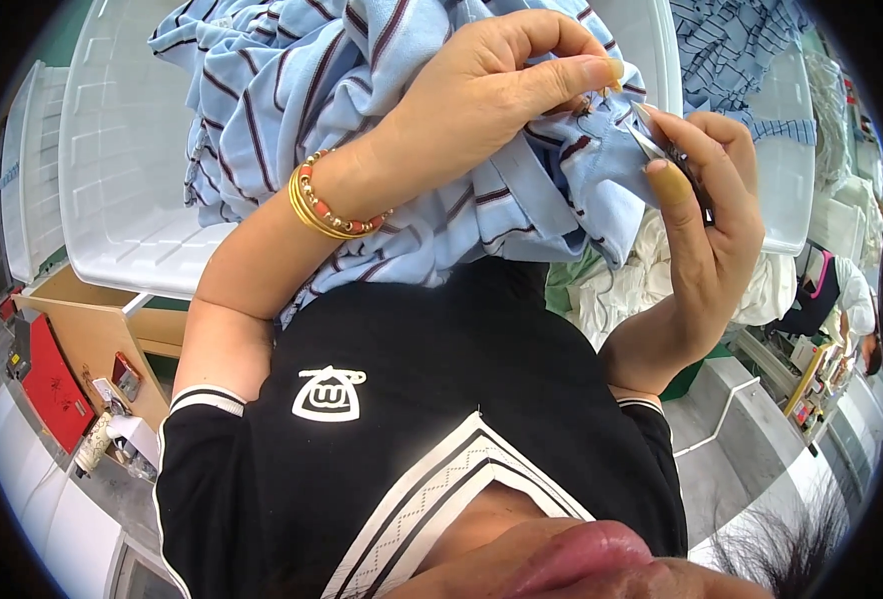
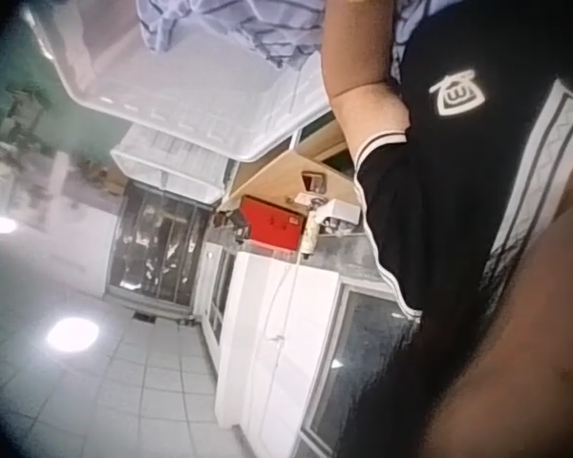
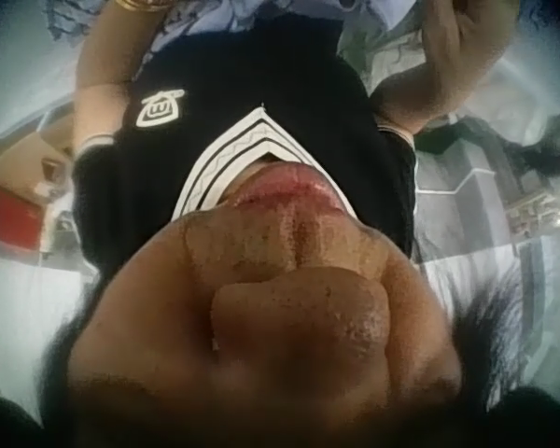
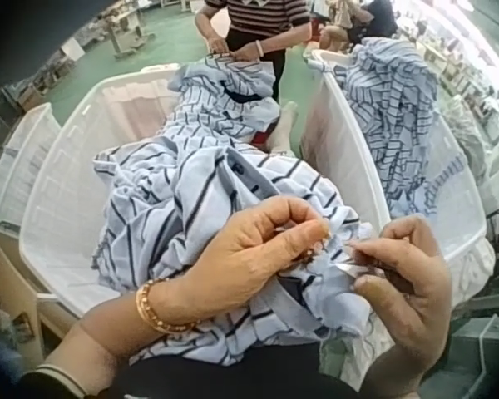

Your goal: The person trims loose threads from a shirt using snips, picks up and unfolds shirts from a bin, and cuts stray threads around the buttons and collars with the snips.

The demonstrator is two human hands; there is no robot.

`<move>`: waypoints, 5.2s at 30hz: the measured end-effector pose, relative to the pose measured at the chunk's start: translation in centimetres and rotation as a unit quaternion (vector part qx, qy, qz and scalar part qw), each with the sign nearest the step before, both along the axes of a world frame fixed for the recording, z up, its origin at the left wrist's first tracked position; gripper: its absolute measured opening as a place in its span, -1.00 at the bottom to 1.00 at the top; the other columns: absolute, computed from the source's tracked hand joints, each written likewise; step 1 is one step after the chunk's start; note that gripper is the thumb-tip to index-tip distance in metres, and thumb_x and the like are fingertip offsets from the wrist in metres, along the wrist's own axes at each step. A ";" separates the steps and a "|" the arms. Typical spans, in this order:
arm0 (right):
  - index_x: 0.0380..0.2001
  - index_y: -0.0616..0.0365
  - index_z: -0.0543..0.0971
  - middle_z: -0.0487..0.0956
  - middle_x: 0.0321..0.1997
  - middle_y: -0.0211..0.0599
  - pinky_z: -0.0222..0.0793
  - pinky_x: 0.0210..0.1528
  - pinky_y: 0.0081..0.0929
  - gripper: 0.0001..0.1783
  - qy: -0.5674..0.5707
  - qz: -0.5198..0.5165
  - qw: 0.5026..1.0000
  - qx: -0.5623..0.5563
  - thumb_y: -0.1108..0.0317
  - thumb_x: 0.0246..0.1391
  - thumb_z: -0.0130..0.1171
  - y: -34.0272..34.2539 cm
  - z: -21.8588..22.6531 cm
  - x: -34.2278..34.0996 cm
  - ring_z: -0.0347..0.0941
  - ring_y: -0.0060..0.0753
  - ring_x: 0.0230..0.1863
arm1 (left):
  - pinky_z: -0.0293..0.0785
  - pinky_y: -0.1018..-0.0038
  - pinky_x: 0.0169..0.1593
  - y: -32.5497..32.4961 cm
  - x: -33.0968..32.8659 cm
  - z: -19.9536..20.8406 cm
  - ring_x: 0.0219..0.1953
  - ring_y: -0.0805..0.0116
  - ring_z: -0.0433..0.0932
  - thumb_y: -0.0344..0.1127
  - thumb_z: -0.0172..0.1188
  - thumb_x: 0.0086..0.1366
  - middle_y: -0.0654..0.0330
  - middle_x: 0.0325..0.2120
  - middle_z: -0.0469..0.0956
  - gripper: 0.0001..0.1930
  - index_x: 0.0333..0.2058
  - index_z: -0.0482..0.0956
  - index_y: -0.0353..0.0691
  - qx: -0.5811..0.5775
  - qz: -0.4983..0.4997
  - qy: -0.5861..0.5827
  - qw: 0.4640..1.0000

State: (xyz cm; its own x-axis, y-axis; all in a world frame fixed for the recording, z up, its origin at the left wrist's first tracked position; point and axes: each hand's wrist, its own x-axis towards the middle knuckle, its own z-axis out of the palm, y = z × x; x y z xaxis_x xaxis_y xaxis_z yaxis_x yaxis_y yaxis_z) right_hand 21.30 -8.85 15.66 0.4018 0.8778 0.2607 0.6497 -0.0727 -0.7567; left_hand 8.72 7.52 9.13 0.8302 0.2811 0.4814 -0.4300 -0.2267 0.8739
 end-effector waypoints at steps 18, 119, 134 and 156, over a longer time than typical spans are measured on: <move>-0.20 0.35 0.63 0.50 -0.25 -0.34 0.20 -0.17 -0.67 -0.73 0.213 0.146 0.966 0.025 0.36 0.12 0.17 0.6 -3.8 5.6 0.37 -0.57 -0.21 | 0.26 0.76 -0.37 -0.3 -0.2 0.4 -0.45 0.72 0.32 -0.23 0.08 0.40 0.42 -0.45 0.44 -0.78 -0.20 0.51 -0.28 -0.390 -0.066 0.130 0.909; -0.38 0.24 0.55 0.42 -0.45 -0.50 0.15 -0.43 -0.76 -0.71 0.098 -0.003 0.989 0.110 0.63 -0.27 0.38 -0.7 -4.6 -1.0 0.26 -0.72 -0.46 | 0.41 0.74 -0.45 -2.0 -3.3 3.9 -0.50 0.58 0.54 -0.37 0.33 0.16 0.21 -0.32 0.56 -0.84 -0.30 0.67 -0.31 0.106 0.109 0.200 0.968; -0.38 0.26 0.58 0.45 -0.48 -0.55 0.16 -0.44 -0.80 -0.79 0.178 0.004 0.983 0.044 0.55 -0.14 0.39 -0.6 -4.3 -0.4 0.30 -0.80 -0.45 | 0.49 0.68 -0.29 -1.2 -3.2 2.5 -0.35 0.51 0.58 -0.54 0.30 0.14 0.18 -0.30 0.57 -0.86 -0.28 0.67 -0.36 -0.084 0.053 0.190 0.977; -0.11 0.33 0.52 0.45 -0.29 -0.42 0.24 -0.16 -0.71 -0.66 0.177 -0.038 0.981 0.065 0.50 0.01 0.29 -0.9 -2.9 -1.7 0.33 -0.63 -0.24 | 0.58 0.55 -0.15 -1.8 -2.6 1.4 -0.17 0.43 0.58 -0.41 0.16 0.31 0.10 -0.21 0.59 -0.85 -0.19 0.56 -0.32 -0.253 0.010 0.128 0.959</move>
State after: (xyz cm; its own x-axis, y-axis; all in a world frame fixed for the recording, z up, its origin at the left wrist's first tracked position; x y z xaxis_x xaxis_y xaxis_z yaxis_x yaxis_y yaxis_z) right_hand 19.59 -9.74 12.80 0.5502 0.8107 0.2002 0.3414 0.0005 -0.9399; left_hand 6.15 5.70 10.54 0.8951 0.4416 0.0612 -0.1872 0.2477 0.9506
